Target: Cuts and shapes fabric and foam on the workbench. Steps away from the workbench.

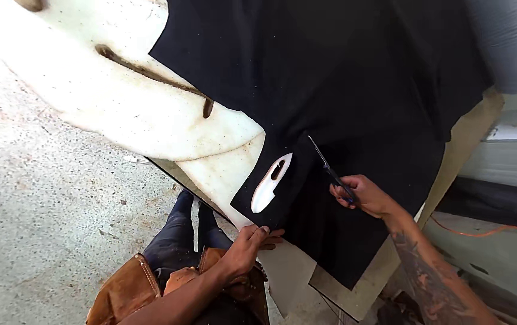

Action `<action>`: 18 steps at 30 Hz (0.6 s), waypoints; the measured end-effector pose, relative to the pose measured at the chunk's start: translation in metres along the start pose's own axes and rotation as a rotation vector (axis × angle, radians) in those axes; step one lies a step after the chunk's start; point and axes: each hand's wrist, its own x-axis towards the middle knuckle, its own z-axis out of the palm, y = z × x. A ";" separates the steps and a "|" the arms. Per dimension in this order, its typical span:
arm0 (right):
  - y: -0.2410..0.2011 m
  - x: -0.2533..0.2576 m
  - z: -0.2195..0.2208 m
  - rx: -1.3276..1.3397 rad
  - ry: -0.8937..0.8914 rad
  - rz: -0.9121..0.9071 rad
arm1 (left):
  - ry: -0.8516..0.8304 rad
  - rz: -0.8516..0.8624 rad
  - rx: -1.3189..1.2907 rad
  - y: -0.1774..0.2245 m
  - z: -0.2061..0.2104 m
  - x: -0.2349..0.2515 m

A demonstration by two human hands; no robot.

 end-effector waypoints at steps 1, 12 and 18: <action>-0.004 0.003 -0.007 -0.031 -0.013 -0.002 | 0.002 0.004 -0.002 0.000 0.000 0.000; -0.063 0.051 -0.073 -0.490 -0.166 -0.068 | 0.034 -0.011 0.009 -0.001 0.001 -0.002; -0.103 0.076 -0.085 -0.719 -0.211 -0.106 | 0.064 -0.078 0.024 0.003 0.004 -0.002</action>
